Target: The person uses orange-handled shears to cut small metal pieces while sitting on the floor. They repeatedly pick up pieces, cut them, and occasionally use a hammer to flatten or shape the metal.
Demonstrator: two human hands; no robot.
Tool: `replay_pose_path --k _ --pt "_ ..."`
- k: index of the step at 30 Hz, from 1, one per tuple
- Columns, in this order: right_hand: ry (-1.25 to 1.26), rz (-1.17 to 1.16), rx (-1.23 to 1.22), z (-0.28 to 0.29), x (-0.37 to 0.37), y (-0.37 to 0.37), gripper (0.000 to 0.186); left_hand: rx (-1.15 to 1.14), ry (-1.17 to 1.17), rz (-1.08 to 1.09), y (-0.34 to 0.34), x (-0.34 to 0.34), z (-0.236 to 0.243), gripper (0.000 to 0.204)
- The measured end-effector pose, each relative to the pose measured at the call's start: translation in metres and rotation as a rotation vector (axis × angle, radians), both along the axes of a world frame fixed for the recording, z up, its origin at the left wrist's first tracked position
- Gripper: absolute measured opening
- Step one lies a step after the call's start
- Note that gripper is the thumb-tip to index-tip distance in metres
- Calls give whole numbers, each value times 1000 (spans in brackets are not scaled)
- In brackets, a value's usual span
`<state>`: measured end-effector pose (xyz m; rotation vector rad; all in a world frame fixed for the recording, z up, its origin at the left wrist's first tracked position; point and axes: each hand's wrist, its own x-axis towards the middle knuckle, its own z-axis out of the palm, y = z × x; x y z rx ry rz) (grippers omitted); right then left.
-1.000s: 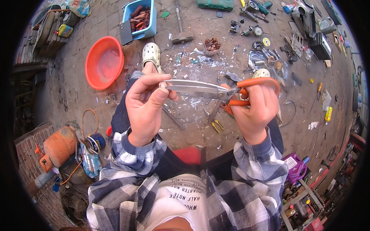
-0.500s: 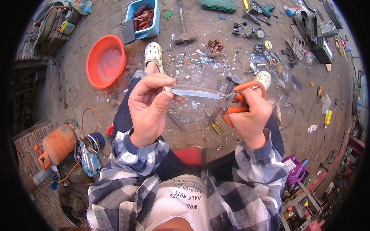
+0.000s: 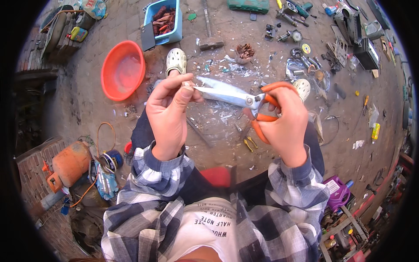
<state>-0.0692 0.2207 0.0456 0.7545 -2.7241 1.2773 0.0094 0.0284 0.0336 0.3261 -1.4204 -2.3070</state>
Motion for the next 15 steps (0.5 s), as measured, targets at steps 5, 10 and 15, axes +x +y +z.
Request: replay_pose_path --k 5,10,15 --pt "-176 15 -20 -1 -2 7 48 -182 -1 88 2 2 4 31" --pt "-71 135 34 7 10 -6 52 -289 14 52 11 -1 3 30" --pt "27 147 2 5 11 -12 51 -256 -37 47 14 3 8 24"
